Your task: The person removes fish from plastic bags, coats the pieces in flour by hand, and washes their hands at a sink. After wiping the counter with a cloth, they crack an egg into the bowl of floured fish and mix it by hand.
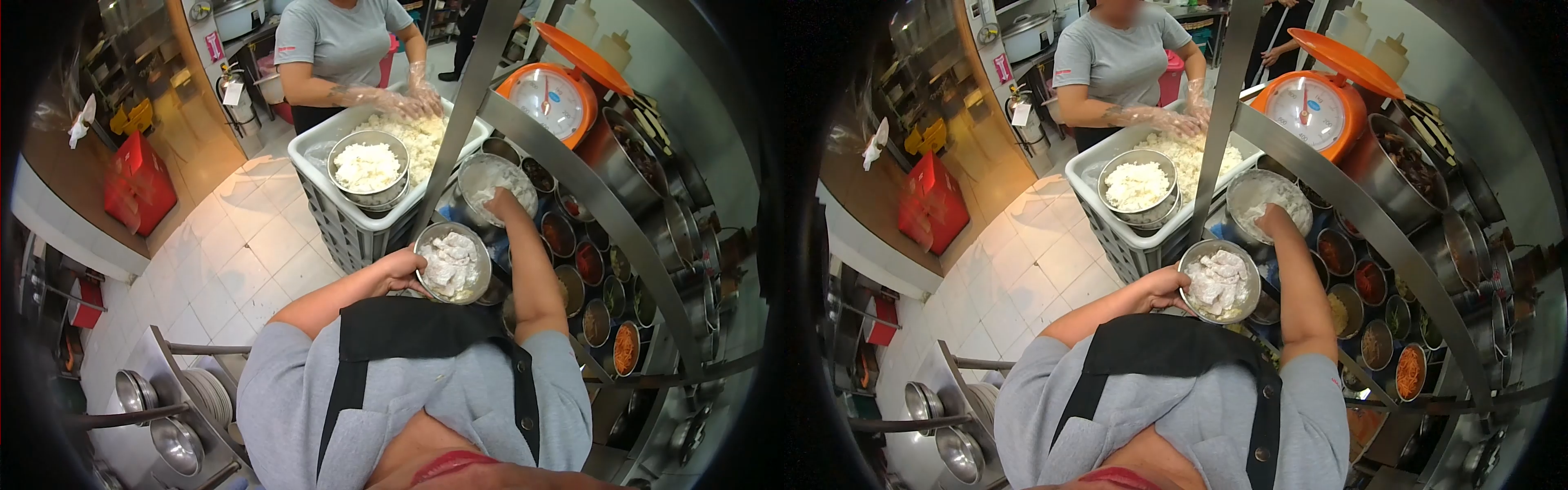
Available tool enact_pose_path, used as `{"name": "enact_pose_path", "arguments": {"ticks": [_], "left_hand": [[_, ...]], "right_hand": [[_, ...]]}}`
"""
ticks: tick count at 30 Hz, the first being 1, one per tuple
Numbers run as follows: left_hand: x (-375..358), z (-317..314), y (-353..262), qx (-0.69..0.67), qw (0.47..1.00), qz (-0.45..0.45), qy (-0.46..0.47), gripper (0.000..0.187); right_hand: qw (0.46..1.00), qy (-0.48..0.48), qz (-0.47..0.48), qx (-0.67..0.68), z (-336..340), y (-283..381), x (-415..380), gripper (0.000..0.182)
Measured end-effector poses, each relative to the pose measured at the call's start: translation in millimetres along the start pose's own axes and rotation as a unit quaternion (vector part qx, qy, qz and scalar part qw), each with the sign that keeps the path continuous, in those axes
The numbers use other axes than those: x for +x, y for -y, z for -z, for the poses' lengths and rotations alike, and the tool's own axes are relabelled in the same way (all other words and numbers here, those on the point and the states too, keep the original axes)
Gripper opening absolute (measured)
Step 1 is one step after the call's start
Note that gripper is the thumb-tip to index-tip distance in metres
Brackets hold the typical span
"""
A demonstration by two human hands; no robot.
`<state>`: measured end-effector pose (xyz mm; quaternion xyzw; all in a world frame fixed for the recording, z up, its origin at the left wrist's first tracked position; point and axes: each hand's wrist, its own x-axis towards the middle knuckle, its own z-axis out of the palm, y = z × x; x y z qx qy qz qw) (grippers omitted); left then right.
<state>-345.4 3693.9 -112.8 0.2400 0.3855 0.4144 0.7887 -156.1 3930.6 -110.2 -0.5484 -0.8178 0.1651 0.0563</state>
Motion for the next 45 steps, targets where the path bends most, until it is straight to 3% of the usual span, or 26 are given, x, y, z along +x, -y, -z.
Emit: {"name": "enact_pose_path", "arguments": {"ticks": [21,24,26,27,30,33,35,37,38,39,40,42,45], "left_hand": [[0,-3,-7,-0.004,1.000,-0.016,0.008,0.066],[2,-1,-10,0.008,1.000,-0.025,0.007,0.067],[0,-3,-16,0.001,1.000,-0.026,-0.001,0.063],[-2,-3,-20,0.003,1.000,-0.023,-0.001,0.063],[-4,-6,-25,0.002,1.000,-0.019,0.001,0.059],[-6,-8,-27,0.006,1.000,-0.017,-0.005,0.058],[-4,-5,-24,-0.001,1.000,-0.021,-0.008,0.058],[-4,-5,-23,-0.006,1.000,-0.025,-0.002,0.057],[-3,-3,-23,-0.013,1.000,-0.020,0.008,0.059],[-2,0,-22,-0.021,1.000,-0.015,0.017,0.062],[-1,2,-21,-0.027,0.999,-0.010,0.026,0.065],[-4,2,-19,-0.020,0.999,-0.025,0.018,0.063],[-8,1,-16,-0.009,0.999,-0.036,0.002,0.061]], "right_hand": [[0.998,-0.056,0.031,0.021,-4,-13,13,0.054],[0.969,-0.022,-0.116,0.219,21,-3,0,0.057],[0.943,-0.105,-0.117,0.293,27,-3,-6,0.059],[0.924,-0.061,-0.107,0.362,36,-3,-6,0.053],[0.836,-0.046,0.000,0.546,55,3,-27,0.042],[0.857,-0.030,0.061,0.511,72,30,-67,0.033],[0.857,0.032,0.112,0.502,66,50,-94,0.034],[0.940,0.003,0.089,0.329,63,85,-134,0.041],[0.963,-0.022,0.132,0.234,40,83,-140,0.045],[0.959,-0.032,0.235,0.155,33,89,-151,0.046],[0.962,-0.005,0.267,0.057,16,87,-155,0.045],[0.970,0.087,0.226,-0.019,15,97,-168,0.044],[0.970,0.085,0.225,-0.022,43,104,-174,0.040]]}}
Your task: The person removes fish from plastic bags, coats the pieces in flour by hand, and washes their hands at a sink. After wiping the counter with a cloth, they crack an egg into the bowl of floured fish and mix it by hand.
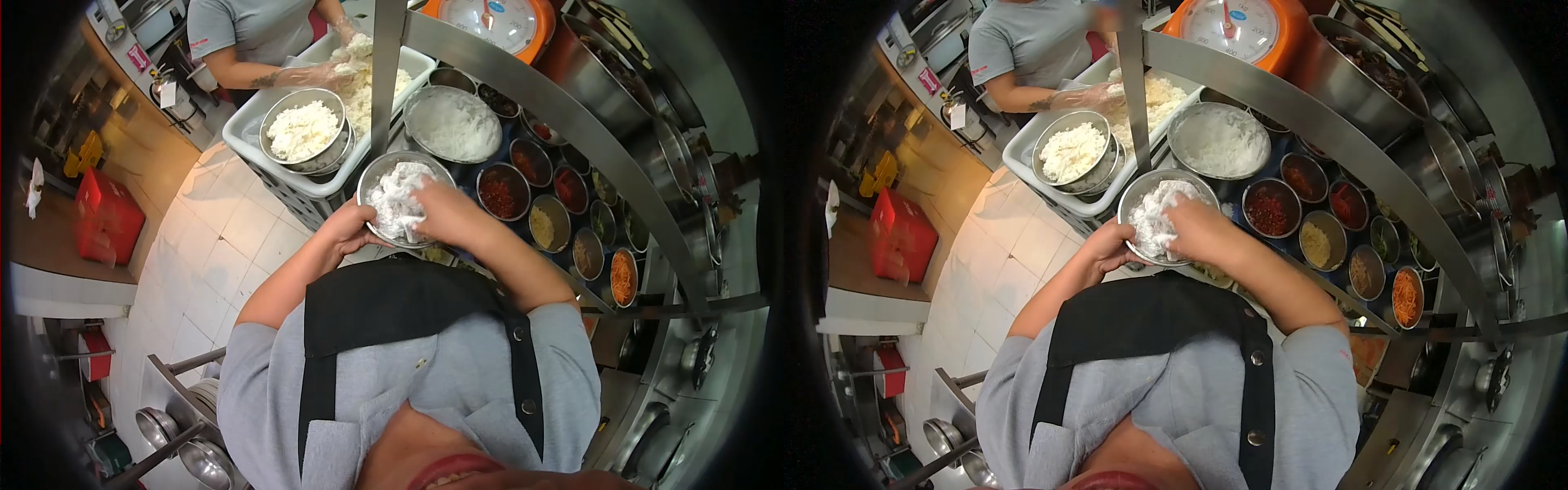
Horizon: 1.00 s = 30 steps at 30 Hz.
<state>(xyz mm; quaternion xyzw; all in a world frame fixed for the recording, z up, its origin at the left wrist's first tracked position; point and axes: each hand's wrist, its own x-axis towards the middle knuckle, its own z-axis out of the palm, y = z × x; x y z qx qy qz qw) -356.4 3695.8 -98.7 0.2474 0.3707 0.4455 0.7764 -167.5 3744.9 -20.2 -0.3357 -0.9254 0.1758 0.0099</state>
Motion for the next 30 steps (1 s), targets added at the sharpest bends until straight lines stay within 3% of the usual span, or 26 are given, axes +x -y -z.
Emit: {"name": "enact_pose_path", "arguments": {"ticks": [3,5,6,8,9,10,11,12,16,19,22,25,28,30], "left_hand": [[1,2,4,-0.008,1.000,-0.006,-0.009,0.056],[3,3,6,-0.024,1.000,-0.018,-0.001,0.056],[2,1,5,-0.019,1.000,-0.017,0.000,0.054],[0,-1,3,-0.015,1.000,-0.015,0.000,0.054],[1,0,4,-0.014,1.000,-0.014,0.003,0.054],[1,0,4,-0.019,1.000,-0.013,0.001,0.054],[-1,-2,4,-0.023,0.999,-0.025,-0.007,0.055],[-3,-2,3,-0.023,0.999,-0.026,-0.009,0.055],[-6,0,0,-0.032,0.999,-0.021,-0.026,0.054],[-3,7,5,-0.042,0.998,-0.013,-0.038,0.053],[-1,11,4,-0.042,0.998,-0.013,-0.043,0.054],[-1,9,2,-0.041,0.998,-0.022,-0.045,0.055],[1,12,2,-0.034,0.999,-0.018,-0.025,0.057],[1,11,1,-0.028,0.999,-0.023,-0.017,0.057]], "right_hand": [[0.990,-0.060,-0.002,0.127,22,-21,17,0.034],[0.983,-0.124,0.025,0.132,25,-56,49,0.030],[0.983,-0.111,0.016,0.147,37,-63,63,0.029],[0.984,-0.119,-0.129,0.010,21,-103,101,0.035],[0.989,-0.018,-0.145,0.010,4,-139,127,0.045],[0.980,0.099,-0.169,0.030,10,-134,131,0.050],[0.973,0.153,-0.168,-0.035,-5,-142,141,0.052],[0.975,0.141,-0.154,-0.080,-38,-173,161,0.045],[0.969,0.168,-0.179,-0.026,-28,-146,153,0.030],[0.979,0.110,-0.158,-0.066,-36,-158,160,0.030],[0.961,0.191,-0.173,-0.099,-15,-138,146,0.030],[0.968,0.180,-0.114,-0.134,-5,-133,130,0.033],[0.959,0.184,-0.175,-0.128,-16,-159,135,0.036],[0.981,0.060,-0.167,-0.075,-13,-177,133,0.043]]}}
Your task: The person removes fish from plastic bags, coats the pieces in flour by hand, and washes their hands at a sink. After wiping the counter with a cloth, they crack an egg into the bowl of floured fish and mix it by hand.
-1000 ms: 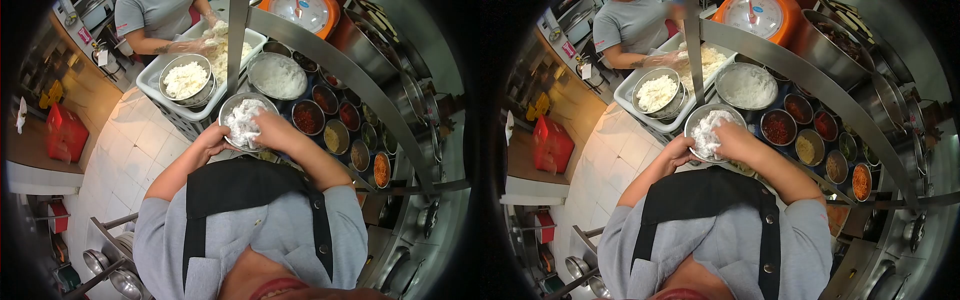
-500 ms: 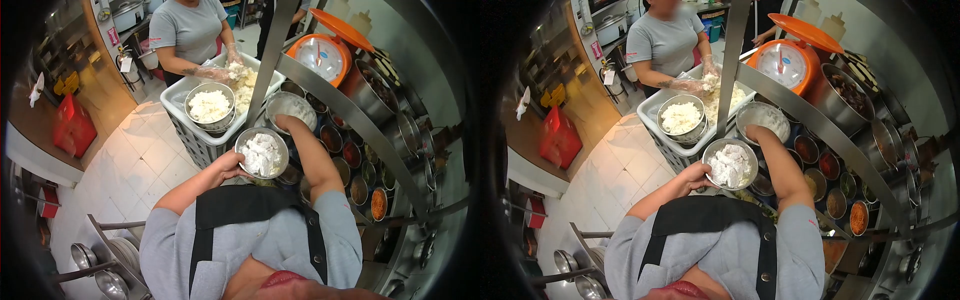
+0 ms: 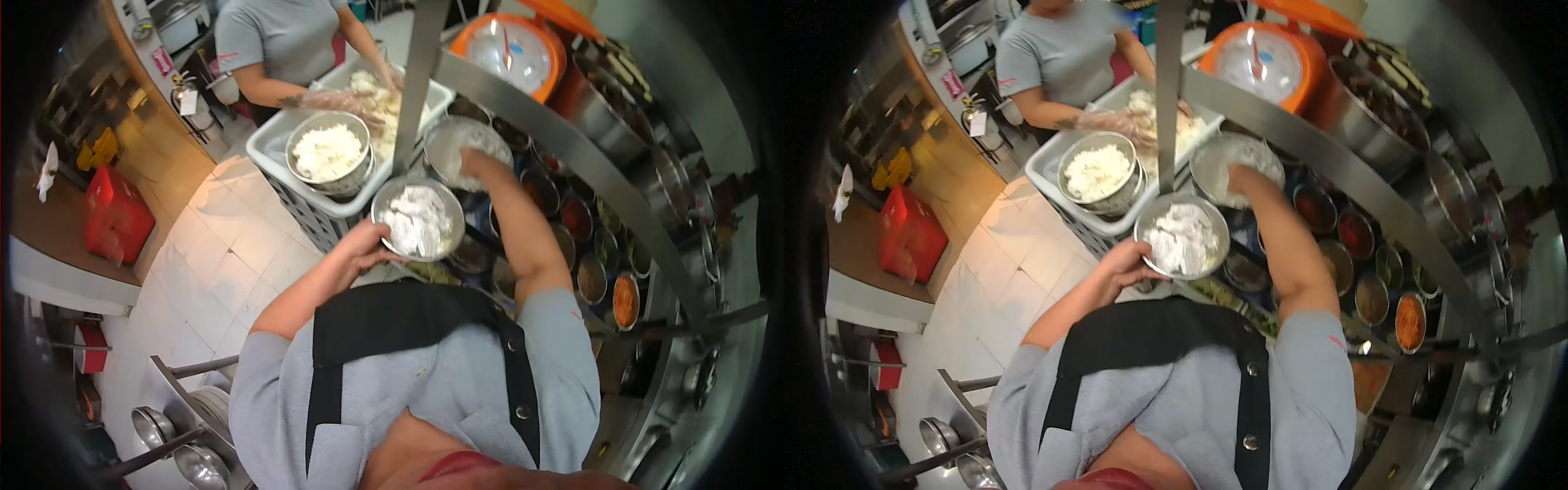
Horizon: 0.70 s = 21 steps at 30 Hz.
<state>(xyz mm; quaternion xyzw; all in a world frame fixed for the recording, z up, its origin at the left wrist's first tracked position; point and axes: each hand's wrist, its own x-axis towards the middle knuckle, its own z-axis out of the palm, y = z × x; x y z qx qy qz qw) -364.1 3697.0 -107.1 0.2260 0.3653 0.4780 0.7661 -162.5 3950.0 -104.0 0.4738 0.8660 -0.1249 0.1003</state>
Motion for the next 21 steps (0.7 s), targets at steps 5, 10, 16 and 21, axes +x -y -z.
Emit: {"name": "enact_pose_path", "arguments": {"ticks": [5,10,16,21], "left_hand": [[1,-4,-4,-0.016,0.999,0.034,-0.014,0.058],[3,-4,-6,0.003,0.999,0.049,-0.014,0.059],[4,0,-7,-0.006,0.999,0.044,-0.002,0.059],[3,-2,-5,-0.004,0.999,0.038,-0.004,0.059]], "right_hand": [[0.988,-0.128,0.020,0.085,18,-19,-3,0.045],[0.996,-0.088,-0.018,0.020,25,-2,-1,0.041],[0.996,0.078,0.012,-0.031,-12,25,7,0.036],[0.999,-0.027,0.022,0.034,27,31,-30,0.040]]}}
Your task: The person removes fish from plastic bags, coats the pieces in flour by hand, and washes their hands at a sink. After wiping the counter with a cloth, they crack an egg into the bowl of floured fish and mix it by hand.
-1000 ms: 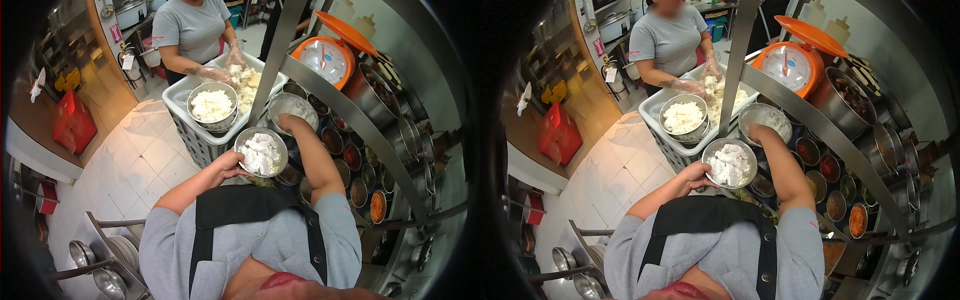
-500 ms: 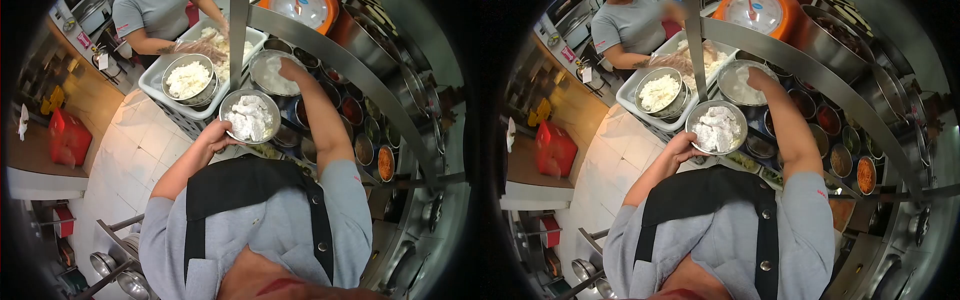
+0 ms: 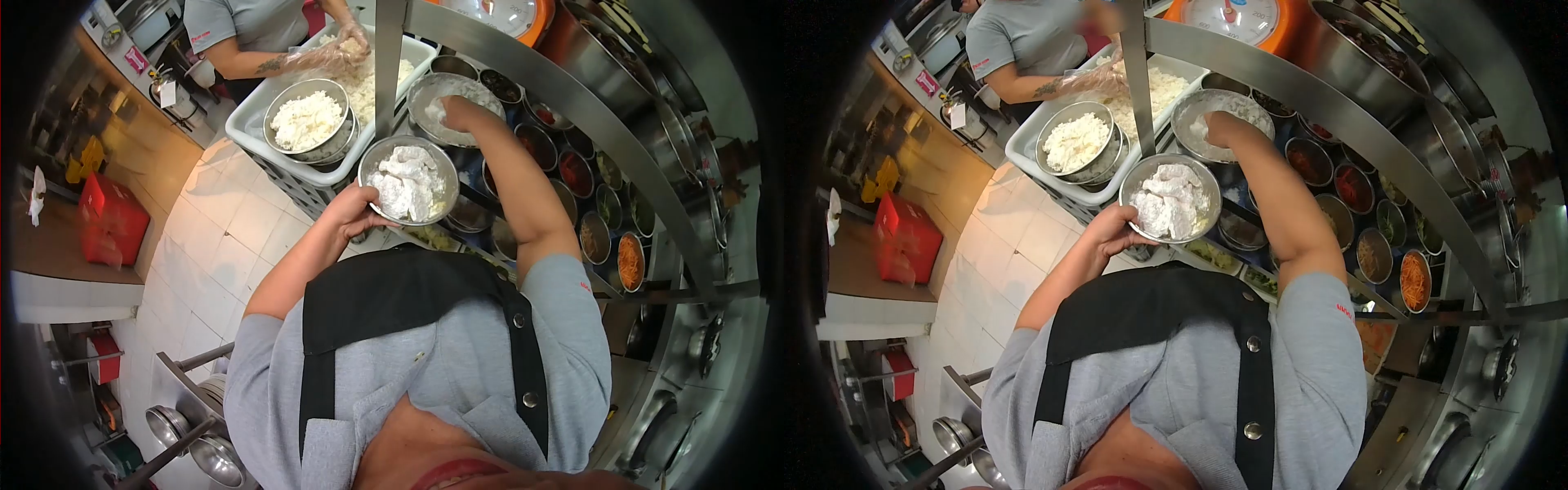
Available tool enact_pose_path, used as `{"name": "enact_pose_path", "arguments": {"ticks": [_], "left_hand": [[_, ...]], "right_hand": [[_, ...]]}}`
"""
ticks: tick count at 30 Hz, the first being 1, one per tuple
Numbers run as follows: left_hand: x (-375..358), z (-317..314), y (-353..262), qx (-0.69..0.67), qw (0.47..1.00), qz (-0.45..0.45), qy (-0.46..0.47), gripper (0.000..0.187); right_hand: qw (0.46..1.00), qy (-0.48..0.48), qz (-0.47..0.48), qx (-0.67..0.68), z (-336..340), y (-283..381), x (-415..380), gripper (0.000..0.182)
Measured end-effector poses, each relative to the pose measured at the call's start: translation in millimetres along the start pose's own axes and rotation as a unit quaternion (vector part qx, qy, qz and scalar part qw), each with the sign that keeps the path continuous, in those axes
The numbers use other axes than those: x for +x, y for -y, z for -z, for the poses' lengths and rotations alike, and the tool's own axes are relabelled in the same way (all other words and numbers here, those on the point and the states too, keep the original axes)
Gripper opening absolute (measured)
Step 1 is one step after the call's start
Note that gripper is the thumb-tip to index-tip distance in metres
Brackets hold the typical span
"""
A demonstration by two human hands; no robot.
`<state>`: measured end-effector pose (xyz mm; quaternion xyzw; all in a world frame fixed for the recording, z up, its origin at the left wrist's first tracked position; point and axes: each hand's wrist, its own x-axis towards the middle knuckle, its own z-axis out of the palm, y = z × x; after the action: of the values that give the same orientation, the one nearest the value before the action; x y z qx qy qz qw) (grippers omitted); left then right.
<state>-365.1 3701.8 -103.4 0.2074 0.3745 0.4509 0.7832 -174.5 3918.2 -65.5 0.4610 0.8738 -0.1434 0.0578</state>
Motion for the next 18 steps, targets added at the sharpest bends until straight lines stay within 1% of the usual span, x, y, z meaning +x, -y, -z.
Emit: {"name": "enact_pose_path", "arguments": {"ticks": [1,4,5,6,8,9,10,12,15,17,18], "left_hand": [[-1,-1,-1,0.004,1.000,0.000,-0.001,0.059],[-1,-1,-1,-0.008,1.000,-0.001,0.009,0.058],[0,1,-1,-0.003,1.000,-0.003,0.009,0.058],[0,2,-2,-0.007,1.000,0.004,0.014,0.058],[-3,-3,-4,-0.004,1.000,-0.005,-0.007,0.053],[-3,-2,-4,0.004,1.000,-0.008,-0.003,0.053],[-3,-2,-5,0.012,1.000,-0.013,0.002,0.052],[-2,0,-6,0.012,1.000,-0.012,0.008,0.052],[1,6,-7,-0.012,1.000,0.013,0.015,0.051],[1,8,-7,-0.040,0.998,0.027,0.026,0.051],[1,8,-8,-0.042,0.998,0.029,0.030,0.051]], "right_hand": [[1.000,-0.006,0.002,0.013,4,-1,0,0.042],[0.998,0.001,-0.058,-0.034,-3,-6,2,0.042],[0.998,-0.054,0.001,-0.021,-2,-14,1,0.042],[0.995,-0.100,0.011,0.007,-8,-23,3,0.042],[0.978,-0.198,0.029,0.061,-13,-27,2,0.041],[0.972,-0.222,0.002,0.072,-10,-25,-2,0.041],[0.968,-0.233,-0.008,0.096,-4,-24,-5,0.041],[0.957,-0.250,-0.029,0.143,20,-1,-32,0.040],[0.921,-0.214,0.055,0.319,28,29,-71,0.040],[0.923,-0.193,0.114,0.312,16,53,-93,0.035],[0.940,-0.221,0.088,0.246,1,62,-102,0.029]]}}
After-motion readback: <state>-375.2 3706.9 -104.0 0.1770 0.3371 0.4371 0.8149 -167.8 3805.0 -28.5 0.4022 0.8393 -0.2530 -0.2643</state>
